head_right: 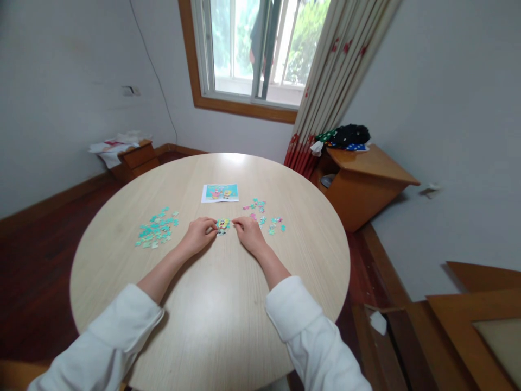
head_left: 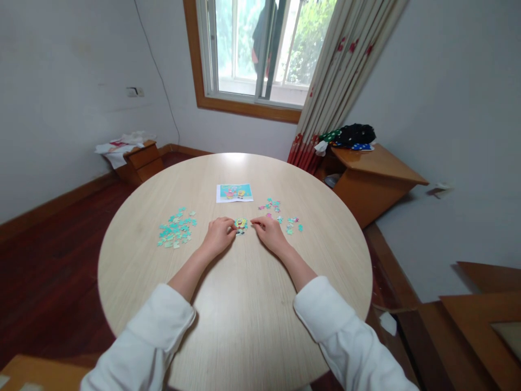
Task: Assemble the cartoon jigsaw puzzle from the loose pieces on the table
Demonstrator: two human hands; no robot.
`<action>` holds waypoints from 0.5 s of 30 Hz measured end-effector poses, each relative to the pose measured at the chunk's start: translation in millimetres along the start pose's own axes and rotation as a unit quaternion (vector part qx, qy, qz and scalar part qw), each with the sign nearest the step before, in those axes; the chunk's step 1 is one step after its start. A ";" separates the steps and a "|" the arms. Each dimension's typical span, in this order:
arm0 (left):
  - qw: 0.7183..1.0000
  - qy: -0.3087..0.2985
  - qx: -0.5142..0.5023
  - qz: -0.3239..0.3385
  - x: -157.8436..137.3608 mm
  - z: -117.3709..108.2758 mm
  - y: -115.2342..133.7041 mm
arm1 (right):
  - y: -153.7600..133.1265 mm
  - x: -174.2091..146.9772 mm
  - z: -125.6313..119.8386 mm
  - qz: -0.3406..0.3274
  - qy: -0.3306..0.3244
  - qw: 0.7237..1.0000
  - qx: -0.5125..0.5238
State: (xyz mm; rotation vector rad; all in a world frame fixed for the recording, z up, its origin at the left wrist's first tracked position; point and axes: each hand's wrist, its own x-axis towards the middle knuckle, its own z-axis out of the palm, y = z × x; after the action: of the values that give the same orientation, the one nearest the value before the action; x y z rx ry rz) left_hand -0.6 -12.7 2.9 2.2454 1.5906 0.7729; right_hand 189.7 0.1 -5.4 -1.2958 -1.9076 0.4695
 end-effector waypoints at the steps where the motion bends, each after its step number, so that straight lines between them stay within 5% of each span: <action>1: 1.000 -0.001 -0.001 -0.001 0.1 0.0 0.1 | 2.7 0.7 -0.9 0.002 0.008 1.000 -0.003; 10: 1.000 0.004 -0.008 -0.005 -0.8 1.0 -0.7 | 21.2 5.5 -14.4 0.043 0.057 0.997 -0.043; 15: 1.000 0.013 -0.017 -0.010 -1.0 2.4 -2.2 | 23.2 3.9 -27.7 0.081 0.072 0.981 -0.164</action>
State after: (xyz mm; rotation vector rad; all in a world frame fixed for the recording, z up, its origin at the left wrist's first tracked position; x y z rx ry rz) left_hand -1.2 -12.7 -0.5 2.2023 1.5968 0.8213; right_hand 224.4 10.1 -1.7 -1.6603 -1.8168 0.1376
